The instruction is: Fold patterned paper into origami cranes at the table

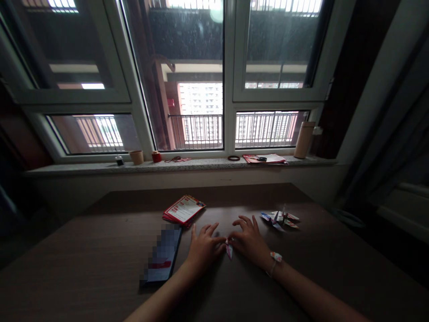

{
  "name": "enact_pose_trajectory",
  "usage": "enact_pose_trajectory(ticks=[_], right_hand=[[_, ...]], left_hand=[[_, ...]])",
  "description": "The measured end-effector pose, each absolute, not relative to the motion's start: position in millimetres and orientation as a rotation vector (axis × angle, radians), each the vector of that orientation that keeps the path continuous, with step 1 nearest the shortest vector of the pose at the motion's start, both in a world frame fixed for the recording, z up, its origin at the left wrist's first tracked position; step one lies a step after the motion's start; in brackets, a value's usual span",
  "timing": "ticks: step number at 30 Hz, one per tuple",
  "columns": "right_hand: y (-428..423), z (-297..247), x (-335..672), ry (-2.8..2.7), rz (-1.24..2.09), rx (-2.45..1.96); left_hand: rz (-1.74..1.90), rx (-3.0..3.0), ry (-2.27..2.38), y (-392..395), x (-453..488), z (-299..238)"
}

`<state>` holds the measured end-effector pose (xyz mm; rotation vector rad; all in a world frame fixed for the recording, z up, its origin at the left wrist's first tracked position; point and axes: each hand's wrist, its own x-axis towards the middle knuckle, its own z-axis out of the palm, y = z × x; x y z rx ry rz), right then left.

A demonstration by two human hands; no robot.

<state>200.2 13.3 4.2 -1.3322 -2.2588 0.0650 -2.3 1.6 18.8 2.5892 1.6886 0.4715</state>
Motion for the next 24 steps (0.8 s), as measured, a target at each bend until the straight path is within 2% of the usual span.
enact_pose_trajectory(ticks=[10,24], right_hand=[[15.0,7.0,199.6,-2.247,0.209,-1.448],[12.1,7.8,201.2,-2.163,0.187,-1.496]], left_hand=[[0.356,2.403,1.798,-0.3,-8.3,16.3],[0.609,2.485,1.931,-9.0,0.5,10.9]])
